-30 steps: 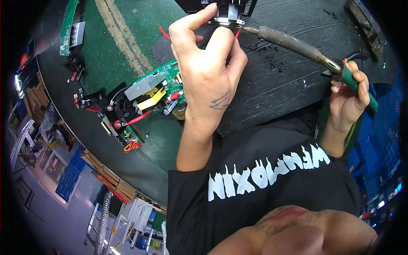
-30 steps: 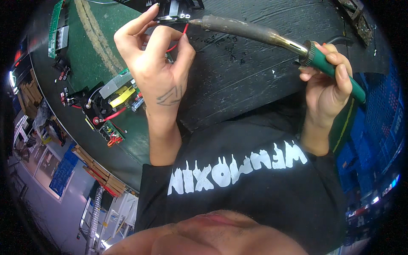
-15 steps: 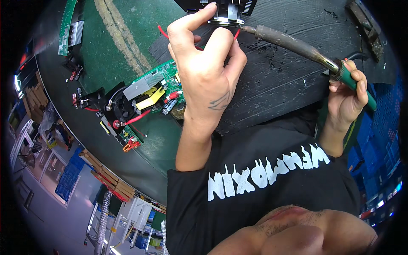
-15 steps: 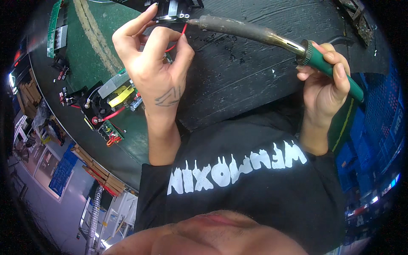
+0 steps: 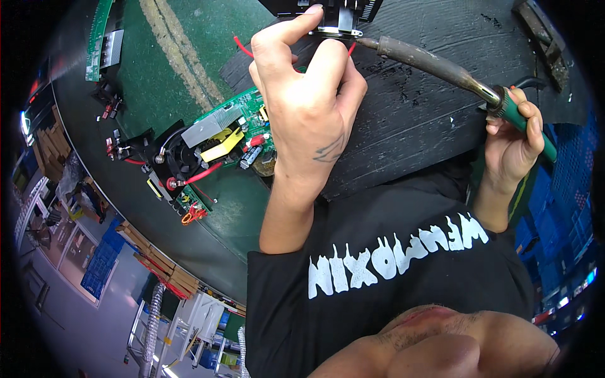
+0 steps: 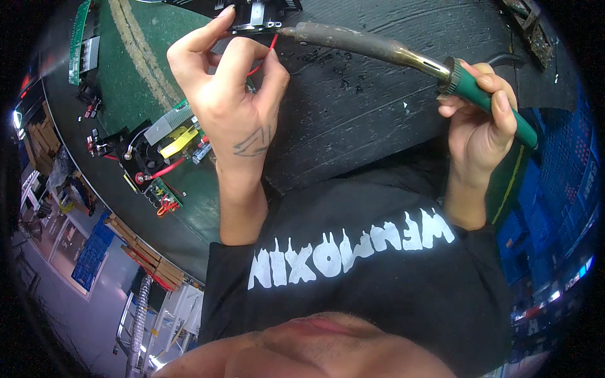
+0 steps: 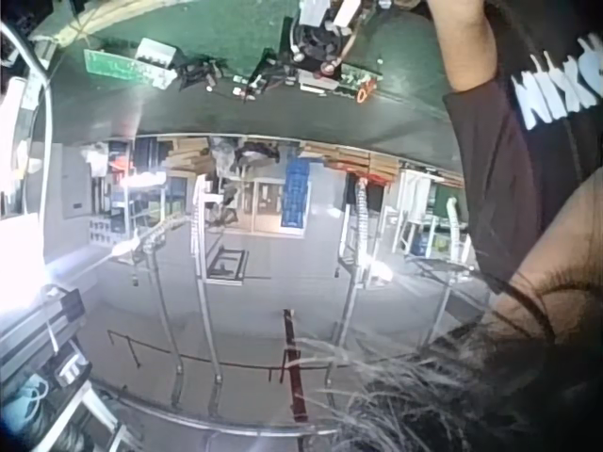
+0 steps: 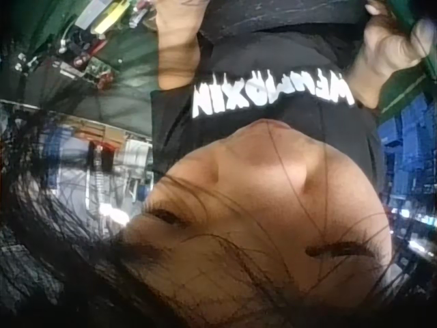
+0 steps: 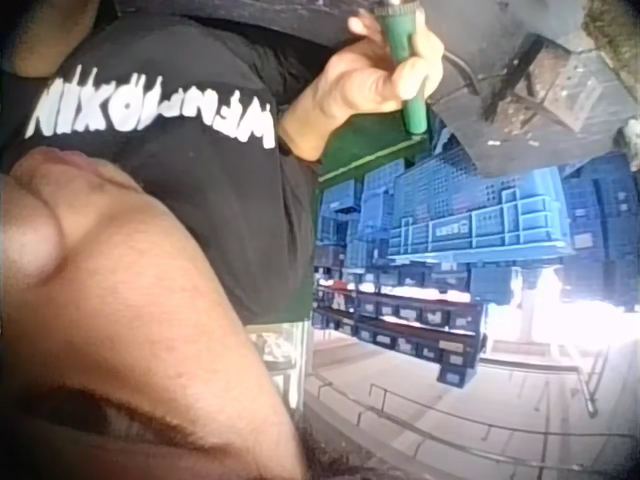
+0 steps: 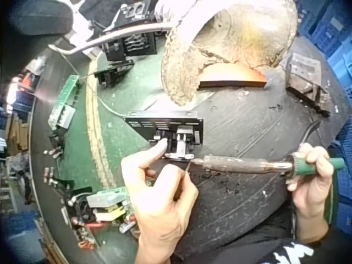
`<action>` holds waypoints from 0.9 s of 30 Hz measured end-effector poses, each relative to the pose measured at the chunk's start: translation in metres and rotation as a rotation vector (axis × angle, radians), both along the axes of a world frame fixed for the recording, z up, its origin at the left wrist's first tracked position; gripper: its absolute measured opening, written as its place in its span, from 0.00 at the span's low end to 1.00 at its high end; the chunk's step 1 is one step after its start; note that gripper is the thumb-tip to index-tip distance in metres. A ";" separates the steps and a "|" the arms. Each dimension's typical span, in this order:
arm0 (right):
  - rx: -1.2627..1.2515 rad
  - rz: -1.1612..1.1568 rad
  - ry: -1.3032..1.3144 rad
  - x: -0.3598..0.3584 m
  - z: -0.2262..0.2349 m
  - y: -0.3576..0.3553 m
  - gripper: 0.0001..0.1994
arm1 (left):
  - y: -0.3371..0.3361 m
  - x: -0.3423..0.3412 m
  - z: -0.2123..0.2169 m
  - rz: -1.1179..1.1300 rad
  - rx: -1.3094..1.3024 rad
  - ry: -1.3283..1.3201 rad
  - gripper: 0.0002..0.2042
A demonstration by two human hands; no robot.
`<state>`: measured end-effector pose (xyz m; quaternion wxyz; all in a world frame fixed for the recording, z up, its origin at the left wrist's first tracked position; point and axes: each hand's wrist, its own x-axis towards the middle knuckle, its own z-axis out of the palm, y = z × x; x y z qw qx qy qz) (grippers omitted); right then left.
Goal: Soldering wires to a circuit board and assembling the components into a plastic housing.
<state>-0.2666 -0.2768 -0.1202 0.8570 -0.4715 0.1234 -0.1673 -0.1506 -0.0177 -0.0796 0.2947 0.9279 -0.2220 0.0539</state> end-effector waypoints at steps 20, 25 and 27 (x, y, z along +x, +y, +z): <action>-0.070 0.009 0.063 -0.002 0.003 0.002 0.14 | -0.026 0.043 -0.078 -0.297 -0.964 -0.670 0.13; -0.088 0.012 0.075 -0.002 0.005 0.003 0.14 | -0.024 0.040 -0.074 -0.278 -0.915 -0.655 0.14; -0.069 0.014 0.061 -0.002 0.005 0.003 0.14 | -0.028 0.041 -0.069 -0.289 -0.960 -0.688 0.14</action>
